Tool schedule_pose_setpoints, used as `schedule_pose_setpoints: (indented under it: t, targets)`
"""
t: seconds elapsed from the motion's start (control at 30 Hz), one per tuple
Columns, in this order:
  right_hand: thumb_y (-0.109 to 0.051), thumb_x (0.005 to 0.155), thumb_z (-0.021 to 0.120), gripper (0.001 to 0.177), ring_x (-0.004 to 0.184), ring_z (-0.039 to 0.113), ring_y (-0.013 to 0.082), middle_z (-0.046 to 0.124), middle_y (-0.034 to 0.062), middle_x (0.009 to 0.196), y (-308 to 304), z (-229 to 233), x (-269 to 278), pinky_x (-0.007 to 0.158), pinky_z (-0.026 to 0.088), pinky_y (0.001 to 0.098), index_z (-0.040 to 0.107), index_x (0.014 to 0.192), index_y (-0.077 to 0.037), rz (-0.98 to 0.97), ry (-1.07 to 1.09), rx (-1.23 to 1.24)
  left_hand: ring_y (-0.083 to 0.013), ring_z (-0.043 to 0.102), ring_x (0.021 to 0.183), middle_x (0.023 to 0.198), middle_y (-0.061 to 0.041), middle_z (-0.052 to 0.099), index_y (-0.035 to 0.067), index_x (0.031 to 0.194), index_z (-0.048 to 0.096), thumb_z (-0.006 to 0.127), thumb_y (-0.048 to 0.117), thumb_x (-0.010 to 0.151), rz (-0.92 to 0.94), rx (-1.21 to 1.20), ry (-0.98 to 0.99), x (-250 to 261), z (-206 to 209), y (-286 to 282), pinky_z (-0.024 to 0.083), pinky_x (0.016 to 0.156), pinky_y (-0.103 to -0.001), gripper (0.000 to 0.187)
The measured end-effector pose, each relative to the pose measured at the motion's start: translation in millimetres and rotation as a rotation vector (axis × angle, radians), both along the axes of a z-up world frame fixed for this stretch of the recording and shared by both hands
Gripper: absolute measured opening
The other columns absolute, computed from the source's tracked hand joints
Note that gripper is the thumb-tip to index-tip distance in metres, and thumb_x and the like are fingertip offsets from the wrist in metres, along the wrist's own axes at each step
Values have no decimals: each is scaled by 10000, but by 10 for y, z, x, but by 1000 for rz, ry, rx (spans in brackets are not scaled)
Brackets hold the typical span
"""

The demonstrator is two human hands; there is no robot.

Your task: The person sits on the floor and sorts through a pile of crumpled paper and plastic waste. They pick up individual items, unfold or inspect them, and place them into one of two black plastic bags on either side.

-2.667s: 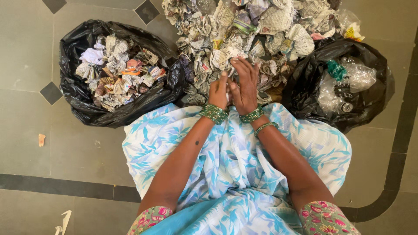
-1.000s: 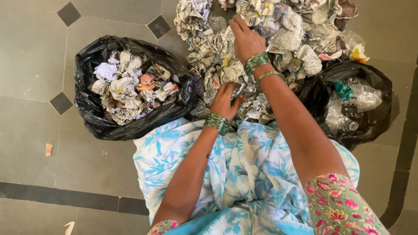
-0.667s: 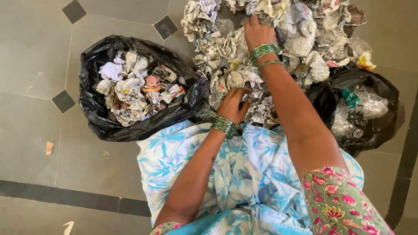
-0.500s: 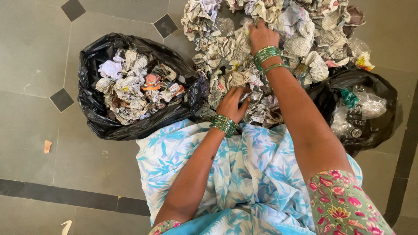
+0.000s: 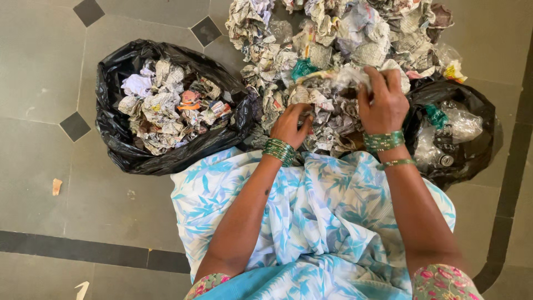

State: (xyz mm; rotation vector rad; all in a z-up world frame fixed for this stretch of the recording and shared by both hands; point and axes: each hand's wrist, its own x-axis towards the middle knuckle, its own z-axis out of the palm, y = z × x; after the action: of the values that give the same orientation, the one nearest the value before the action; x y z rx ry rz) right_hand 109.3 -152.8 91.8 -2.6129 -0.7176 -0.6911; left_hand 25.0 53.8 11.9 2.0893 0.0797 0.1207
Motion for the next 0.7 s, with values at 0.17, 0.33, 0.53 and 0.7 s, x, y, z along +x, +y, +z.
schedule_pose_setpoints:
  t: [0.17, 0.33, 0.53, 0.7]
  targets:
    - [-41, 1004, 756, 189, 793, 635, 106, 563, 38, 1086, -273, -45, -596, 642, 533, 239, 669, 1170, -10, -60, 385, 530, -262, 713, 1005, 1302, -144, 614, 96, 1347, 556, 726, 415, 885, -173, -139, -16, -18, 171, -15, 594, 797, -405, 587]
    - [-52, 978, 747, 144, 714, 615, 58, 577, 21, 946, -194, -451, -785, 584, 504, 223, 654, 1063, 16, -28, 618, 668, -223, 694, 1060, 1328, -154, 618, 90, 1344, 581, 766, 411, 882, -255, -272, -71, -44, 189, -81, 640, 770, -348, 592]
    - [-145, 1011, 724, 158, 674, 608, 50, 648, 9, 799, -116, -814, -656, 588, 523, 230, 642, 993, -11, 19, 895, 798, -168, 742, 745, 937, -97, 749, 42, 1145, 711, 635, 352, 1025, -128, -240, -32, 29, -18, -45, 585, 642, -293, 341]
    - [-156, 983, 707, 152, 748, 602, 29, 658, -22, 869, -32, -833, -603, 659, 548, 226, 655, 1059, -35, 42, 963, 922, -128, 742, 593, 666, -74, 679, -8, 906, 679, 597, 358, 1035, -100, -507, 180, 27, -49, -19, 561, 512, -272, 396]
